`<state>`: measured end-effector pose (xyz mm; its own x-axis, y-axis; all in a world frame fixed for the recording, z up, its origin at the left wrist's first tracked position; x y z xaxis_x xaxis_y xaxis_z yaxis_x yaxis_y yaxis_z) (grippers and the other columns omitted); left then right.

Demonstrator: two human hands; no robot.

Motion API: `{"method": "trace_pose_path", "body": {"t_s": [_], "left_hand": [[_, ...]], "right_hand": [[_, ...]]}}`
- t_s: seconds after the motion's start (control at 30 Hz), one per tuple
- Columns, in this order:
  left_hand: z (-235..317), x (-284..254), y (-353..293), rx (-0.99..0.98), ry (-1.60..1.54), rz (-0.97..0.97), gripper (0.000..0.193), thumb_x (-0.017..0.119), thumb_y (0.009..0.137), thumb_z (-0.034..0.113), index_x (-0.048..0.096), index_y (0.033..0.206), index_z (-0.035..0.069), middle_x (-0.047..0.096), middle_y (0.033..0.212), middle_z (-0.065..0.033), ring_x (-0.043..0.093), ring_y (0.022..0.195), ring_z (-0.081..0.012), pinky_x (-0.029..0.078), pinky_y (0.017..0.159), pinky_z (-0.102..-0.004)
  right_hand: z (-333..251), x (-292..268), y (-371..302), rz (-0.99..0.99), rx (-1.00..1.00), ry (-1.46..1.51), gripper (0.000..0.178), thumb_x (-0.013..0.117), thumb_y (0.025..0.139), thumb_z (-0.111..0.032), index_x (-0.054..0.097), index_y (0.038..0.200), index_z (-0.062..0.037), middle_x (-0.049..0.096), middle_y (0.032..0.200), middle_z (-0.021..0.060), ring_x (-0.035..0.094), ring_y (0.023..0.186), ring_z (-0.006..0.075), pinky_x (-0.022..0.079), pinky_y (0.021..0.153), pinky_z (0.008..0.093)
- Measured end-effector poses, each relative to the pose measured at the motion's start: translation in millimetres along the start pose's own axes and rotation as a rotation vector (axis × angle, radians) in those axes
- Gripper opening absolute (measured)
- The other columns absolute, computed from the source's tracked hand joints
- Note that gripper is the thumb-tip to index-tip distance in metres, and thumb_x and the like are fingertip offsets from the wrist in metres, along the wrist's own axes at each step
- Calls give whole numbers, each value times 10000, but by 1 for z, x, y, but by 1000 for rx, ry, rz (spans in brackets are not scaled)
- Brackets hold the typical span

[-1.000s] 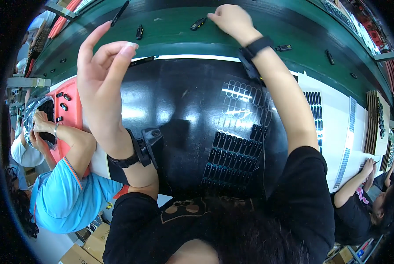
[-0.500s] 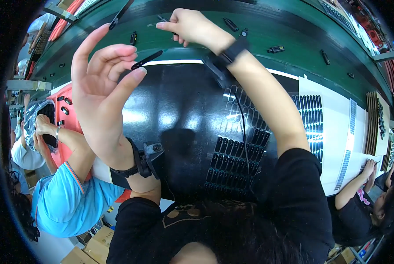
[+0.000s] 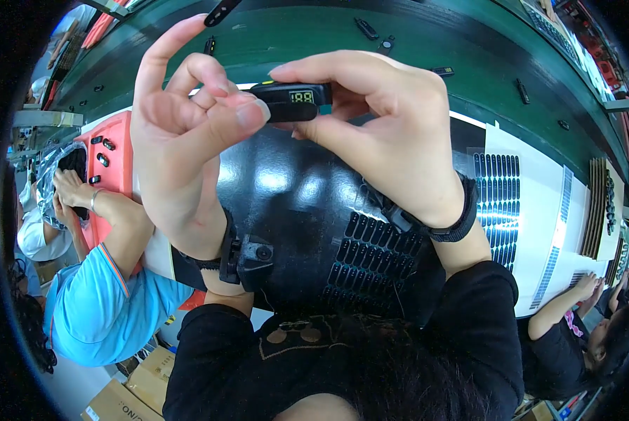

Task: The person picks up a small electronic device and a screen protector, peels off the backing, and presses the protector onto the device screen. After smoothing it down, they place the finished unit onto the conveyor belt and reach for the next set of components.

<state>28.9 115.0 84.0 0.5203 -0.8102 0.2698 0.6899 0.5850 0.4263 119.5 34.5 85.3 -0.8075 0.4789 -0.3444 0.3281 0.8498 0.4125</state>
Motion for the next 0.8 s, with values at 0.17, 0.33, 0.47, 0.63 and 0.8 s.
{"method": "trace_pose_path", "body": {"t_s": [0.17, 0.33, 0.47, 0.63, 0.8], "left_hand": [[-3, -7, 0, -19, 62, 15, 544, 604, 645, -138, 398, 1140, -49, 543, 832, -82, 570, 728, -135, 476, 677, -214], [-7, -6, -2, -38, 136, 26, 523, 605, 651, -130, 410, 1129, -48, 545, 829, -80, 569, 728, -132, 474, 676, -210], [-10, -4, -4, -54, 194, 31, 506, 606, 655, -123, 418, 1119, -48, 547, 827, -78, 569, 727, -129, 472, 675, -208], [-14, -2, -6, -76, 270, 43, 485, 607, 662, -114, 430, 1108, -47, 549, 824, -76, 568, 727, -126, 470, 673, -204], [-15, -1, -11, -97, 357, 62, 464, 608, 668, -106, 441, 1097, -46, 551, 822, -73, 567, 726, -122, 468, 672, -200]], "right_hand": [[-4, -1, -1, 6, -6, -26, 307, 618, 645, 106, 571, 944, 62, 573, 880, 113, 585, 783, 175, 504, 669, 243], [-16, 0, -1, 11, -82, -123, 296, 623, 641, 100, 574, 931, 65, 573, 857, 117, 585, 759, 170, 498, 651, 228], [-20, 1, -2, 21, -102, -180, 292, 636, 637, 83, 580, 923, 59, 575, 847, 111, 581, 739, 159, 483, 635, 214], [-24, 1, -4, 42, -144, -257, 292, 647, 632, 66, 585, 917, 49, 579, 834, 99, 574, 727, 144, 461, 631, 199], [-24, 4, -6, 27, -123, -340, 293, 648, 631, 66, 587, 917, 45, 583, 820, 95, 569, 736, 137, 450, 639, 187]]}}
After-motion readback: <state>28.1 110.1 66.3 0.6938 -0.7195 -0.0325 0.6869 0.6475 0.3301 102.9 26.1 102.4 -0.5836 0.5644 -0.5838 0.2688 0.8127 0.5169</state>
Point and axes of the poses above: each hand's wrist, its own y-axis towards the middle knuckle, its own x-axis out of the palm, z = x × y, the point moved 10 cm from there along y, towards the middle knuckle
